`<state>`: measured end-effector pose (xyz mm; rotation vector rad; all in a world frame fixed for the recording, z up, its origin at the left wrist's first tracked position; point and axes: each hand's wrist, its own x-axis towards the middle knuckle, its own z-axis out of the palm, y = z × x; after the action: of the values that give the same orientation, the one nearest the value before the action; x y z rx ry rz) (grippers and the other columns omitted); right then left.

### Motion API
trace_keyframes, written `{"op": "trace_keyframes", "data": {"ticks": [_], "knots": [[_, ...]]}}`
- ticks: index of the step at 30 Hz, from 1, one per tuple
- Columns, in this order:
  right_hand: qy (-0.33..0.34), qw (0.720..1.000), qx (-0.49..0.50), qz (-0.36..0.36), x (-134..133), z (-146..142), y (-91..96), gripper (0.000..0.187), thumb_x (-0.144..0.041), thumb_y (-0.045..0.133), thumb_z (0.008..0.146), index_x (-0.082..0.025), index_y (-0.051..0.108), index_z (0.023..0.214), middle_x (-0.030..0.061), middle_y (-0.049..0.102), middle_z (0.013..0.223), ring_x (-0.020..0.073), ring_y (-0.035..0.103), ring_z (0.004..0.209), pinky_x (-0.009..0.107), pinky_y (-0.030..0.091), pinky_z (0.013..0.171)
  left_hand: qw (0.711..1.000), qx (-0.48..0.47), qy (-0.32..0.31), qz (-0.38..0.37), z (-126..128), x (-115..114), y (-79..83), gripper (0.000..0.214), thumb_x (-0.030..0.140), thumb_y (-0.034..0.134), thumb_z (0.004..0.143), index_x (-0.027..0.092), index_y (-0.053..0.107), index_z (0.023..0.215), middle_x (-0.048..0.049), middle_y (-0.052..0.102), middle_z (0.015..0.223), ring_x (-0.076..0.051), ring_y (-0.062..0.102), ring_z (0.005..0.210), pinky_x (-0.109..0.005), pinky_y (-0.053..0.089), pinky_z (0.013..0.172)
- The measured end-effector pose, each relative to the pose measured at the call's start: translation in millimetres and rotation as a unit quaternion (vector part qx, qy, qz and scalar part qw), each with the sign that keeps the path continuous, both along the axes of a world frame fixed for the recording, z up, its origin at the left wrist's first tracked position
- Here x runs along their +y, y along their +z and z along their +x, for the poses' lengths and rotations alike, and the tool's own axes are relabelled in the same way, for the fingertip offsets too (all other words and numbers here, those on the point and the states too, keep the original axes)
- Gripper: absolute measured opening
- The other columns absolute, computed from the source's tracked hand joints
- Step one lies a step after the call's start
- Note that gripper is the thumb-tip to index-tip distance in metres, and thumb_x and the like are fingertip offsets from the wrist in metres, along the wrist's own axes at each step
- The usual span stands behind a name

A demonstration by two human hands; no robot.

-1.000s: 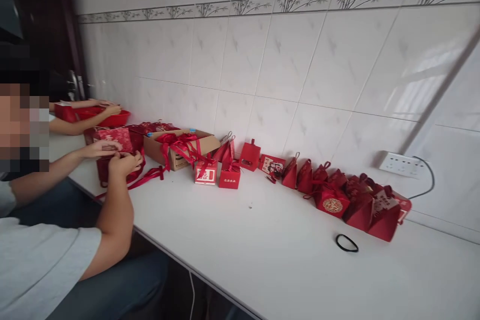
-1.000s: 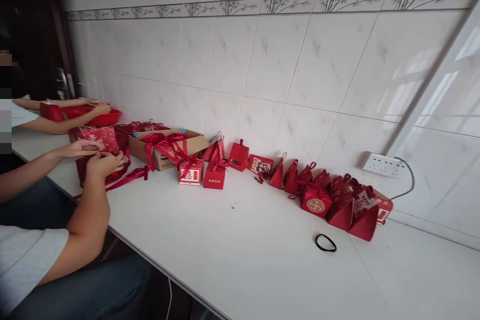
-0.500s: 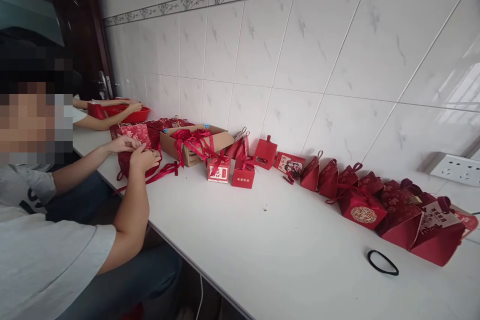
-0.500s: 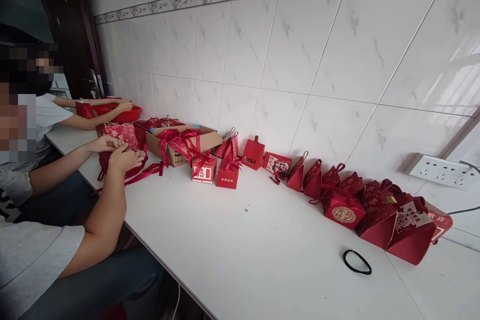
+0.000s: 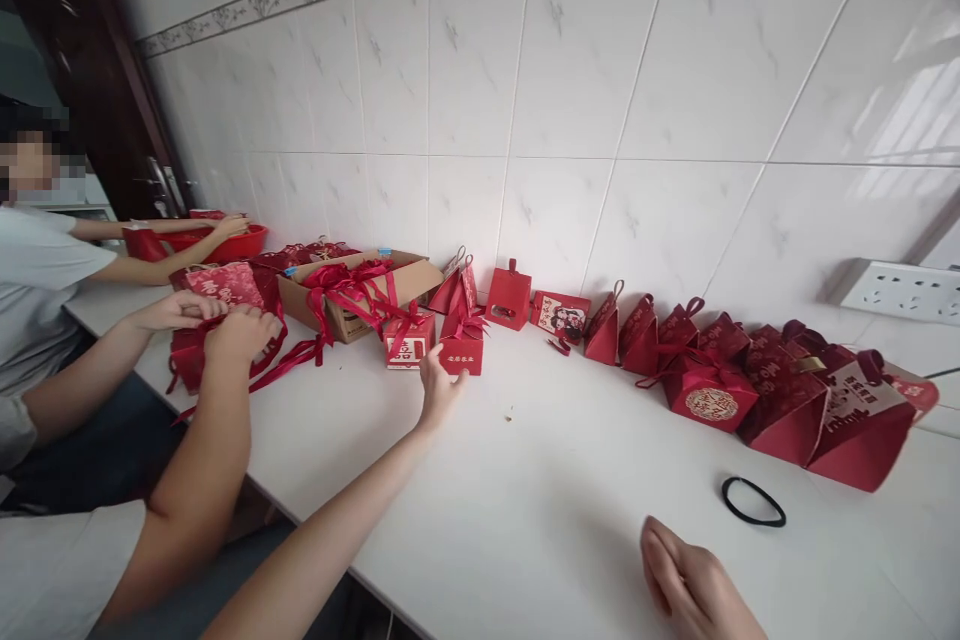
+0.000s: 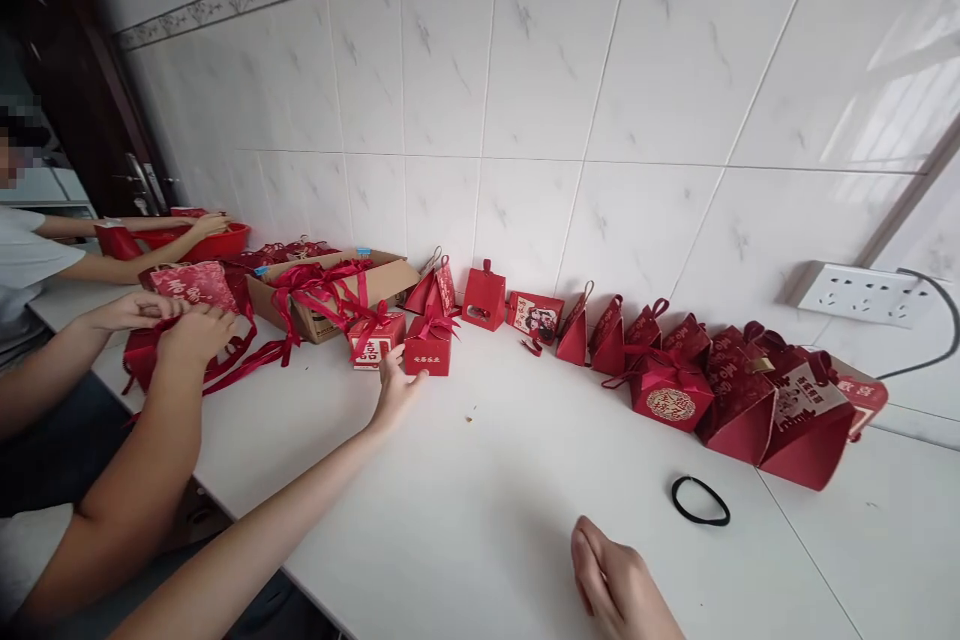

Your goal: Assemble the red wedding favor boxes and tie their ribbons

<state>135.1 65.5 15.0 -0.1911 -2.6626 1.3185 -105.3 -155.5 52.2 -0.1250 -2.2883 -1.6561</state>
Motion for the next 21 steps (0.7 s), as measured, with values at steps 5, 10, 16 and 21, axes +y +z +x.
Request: {"op": "trace_keyframes", "data": {"ticks": [5, 10, 16, 21], "knots": [[-0.037, 0.999, 0.033, -0.022, -4, -17, -22.4, 0.052, -0.067, 0.031, 0.087, -0.023, 0.047, 0.066, -0.0023, 0.042, 0.054, 0.0133, 0.035, 0.05, 0.025, 0.036, 0.051, 0.996, 0.006, 0.088, -0.025, -23, 39, -17.5, 0.088, 0.028, 0.069, 0.068, 0.012, 0.019, 0.139, -0.0262, 0.022, 0.149, -0.038, 0.016, 0.143, -0.061, 0.021, 0.111], [-0.003, 0.999, 0.022, -0.03, -10, -13, -20.5, 0.049, -0.063, 0.029, 0.09, -0.023, 0.048, 0.07, -0.0025, 0.039, 0.058, 0.0133, 0.03, 0.052, 0.026, 0.031, 0.052, 0.988, -0.024, 0.151, -0.009, -43, 50, -18.3, 0.103, 0.035, 0.075, 0.063, 0.012, 0.012, 0.141, -0.0323, 0.022, 0.145, -0.047, 0.02, 0.139, -0.068, 0.024, 0.105], [0.062, 0.996, 0.009, -0.057, -4, -18, -9.5, 0.031, -0.049, 0.03, 0.093, -0.024, 0.045, 0.083, -0.0046, 0.036, 0.062, 0.0129, 0.028, 0.055, 0.025, 0.028, 0.053, 0.993, 0.023, 0.118, 0.014, -36, 54, 2.9, 0.094, 0.03, 0.072, 0.065, 0.018, 0.016, 0.139, -0.0233, 0.031, 0.142, -0.038, 0.032, 0.137, -0.056, 0.034, 0.107], [-0.029, 0.987, 0.018, -0.156, 0, -22, 0.8, 0.029, -0.044, 0.031, 0.091, -0.023, 0.033, 0.07, -0.0061, 0.036, 0.053, 0.0116, 0.031, 0.051, 0.024, 0.03, 0.052, 0.974, 0.192, -0.119, 0.03, 21, 89, 30.0, 0.092, 0.028, 0.072, 0.064, 0.019, 0.018, 0.138, -0.0162, 0.038, 0.14, -0.026, 0.043, 0.13, -0.038, 0.039, 0.108]]}}
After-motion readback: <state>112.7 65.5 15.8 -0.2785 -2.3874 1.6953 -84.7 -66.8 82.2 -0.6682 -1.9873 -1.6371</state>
